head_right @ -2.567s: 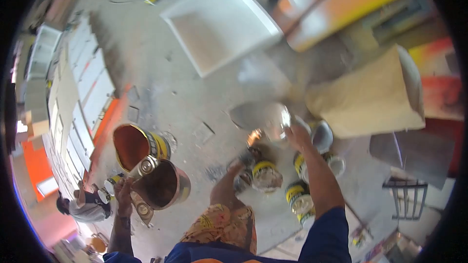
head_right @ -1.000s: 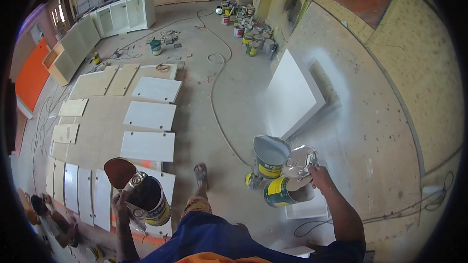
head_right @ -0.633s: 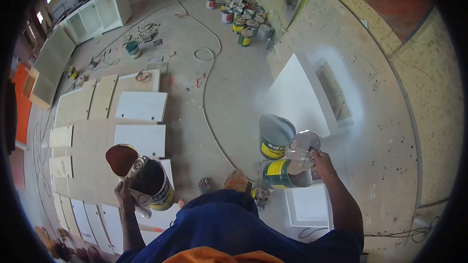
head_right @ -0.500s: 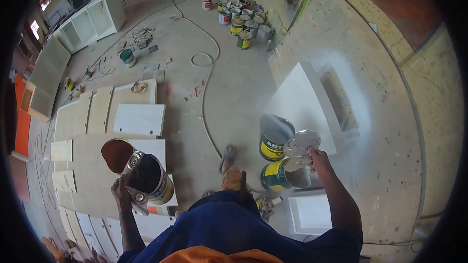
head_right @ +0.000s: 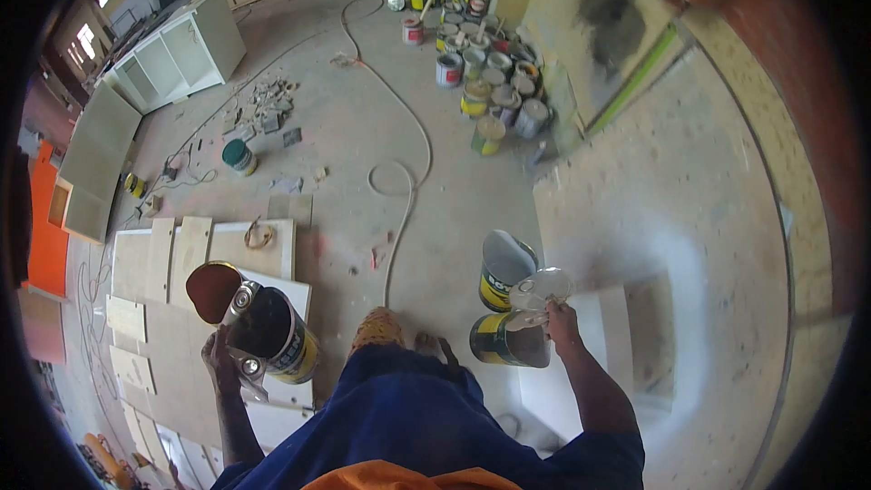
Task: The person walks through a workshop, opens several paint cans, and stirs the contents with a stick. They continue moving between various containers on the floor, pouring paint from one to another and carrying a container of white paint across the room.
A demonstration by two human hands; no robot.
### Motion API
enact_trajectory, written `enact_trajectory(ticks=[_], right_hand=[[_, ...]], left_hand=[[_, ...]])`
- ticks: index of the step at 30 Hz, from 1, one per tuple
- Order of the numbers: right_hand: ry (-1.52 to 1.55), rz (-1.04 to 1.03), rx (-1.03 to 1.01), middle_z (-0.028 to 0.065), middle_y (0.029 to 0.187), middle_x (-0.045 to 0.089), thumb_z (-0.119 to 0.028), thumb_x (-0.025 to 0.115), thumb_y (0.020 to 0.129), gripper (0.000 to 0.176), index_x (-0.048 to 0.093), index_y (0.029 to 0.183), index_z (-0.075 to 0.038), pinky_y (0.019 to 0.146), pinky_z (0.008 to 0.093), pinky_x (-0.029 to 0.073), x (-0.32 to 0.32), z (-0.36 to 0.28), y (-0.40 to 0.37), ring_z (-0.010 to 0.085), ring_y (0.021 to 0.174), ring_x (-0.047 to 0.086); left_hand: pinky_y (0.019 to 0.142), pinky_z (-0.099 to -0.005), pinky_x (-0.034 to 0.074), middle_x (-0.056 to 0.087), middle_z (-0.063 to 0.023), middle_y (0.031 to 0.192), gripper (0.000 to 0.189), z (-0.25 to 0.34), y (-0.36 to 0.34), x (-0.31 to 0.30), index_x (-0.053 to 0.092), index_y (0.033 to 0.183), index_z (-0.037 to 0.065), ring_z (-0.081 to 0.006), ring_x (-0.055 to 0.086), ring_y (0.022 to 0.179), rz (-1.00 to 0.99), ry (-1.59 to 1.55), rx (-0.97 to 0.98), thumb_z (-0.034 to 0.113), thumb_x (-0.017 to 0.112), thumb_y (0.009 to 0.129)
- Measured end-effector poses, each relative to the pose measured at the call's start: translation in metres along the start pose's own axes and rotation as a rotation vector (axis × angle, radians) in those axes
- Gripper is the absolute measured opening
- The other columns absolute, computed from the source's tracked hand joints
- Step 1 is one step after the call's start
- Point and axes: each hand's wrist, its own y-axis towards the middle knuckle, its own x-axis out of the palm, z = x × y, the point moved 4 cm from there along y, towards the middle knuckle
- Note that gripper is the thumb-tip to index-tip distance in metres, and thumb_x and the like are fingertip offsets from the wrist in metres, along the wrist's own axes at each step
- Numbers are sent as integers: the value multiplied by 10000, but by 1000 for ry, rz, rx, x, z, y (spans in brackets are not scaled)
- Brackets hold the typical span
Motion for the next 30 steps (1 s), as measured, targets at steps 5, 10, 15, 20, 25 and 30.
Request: enact_trajectory(ticks=[5, 10, 15, 20, 25, 30], right_hand=[[-54, 22, -17, 5, 578, 450, -326, 495, 938, 301, 544, 800, -63, 374, 296, 386, 26, -126, 141, 105, 416, 411], [-59, 58, -64, 5, 594, 455, -334, 501, 931, 296, 548, 806, -70, 388, 300, 401, 59, -268, 256, 104, 421, 414], [-42, 59, -46, -1, 593, 441, -343, 515, 919, 291, 549, 814, -73, 385, 281, 404, 92, -411, 367, 99, 419, 410], [48, 61, -34, 2, 604, 442, -324, 534, 916, 263, 549, 832, -76, 366, 283, 382, 151, -536, 505, 102, 422, 407], [26, 73, -12, 2, 621, 445, -332, 542, 913, 251, 558, 863, -86, 381, 279, 353, 227, -646, 651, 114, 438, 405], [35, -6, -6, 4, 636, 462, -349, 542, 915, 275, 547, 841, -84, 402, 280, 370, 313, -816, 747, 113, 465, 417]], left_hand=[[605, -246, 393, 607, -6, 707, 275, -5, 131, 99, 671, 775, -3, -75, 499, 657, 20, -19, 20, 215, 582, 918], [550, -239, 333, 557, 26, 650, 284, 35, 269, 208, 624, 690, 33, -56, 433, 605, 44, 23, -4, 233, 622, 892], [549, -240, 355, 581, 19, 650, 293, 106, 414, 319, 622, 683, 38, -56, 458, 602, 36, -63, -11, 239, 621, 896], [516, -244, 314, 509, 56, 608, 330, 152, 573, 409, 563, 621, 85, -43, 395, 557, 13, -6, 72, 242, 614, 907], [552, -230, 316, 504, 62, 622, 314, 229, 701, 511, 574, 650, 85, -39, 407, 600, 60, -28, 141, 241, 603, 921], [609, -245, 348, 575, 22, 711, 276, 297, 823, 576, 592, 688, 65, -53, 441, 657, 80, 31, 95, 204, 584, 926]])
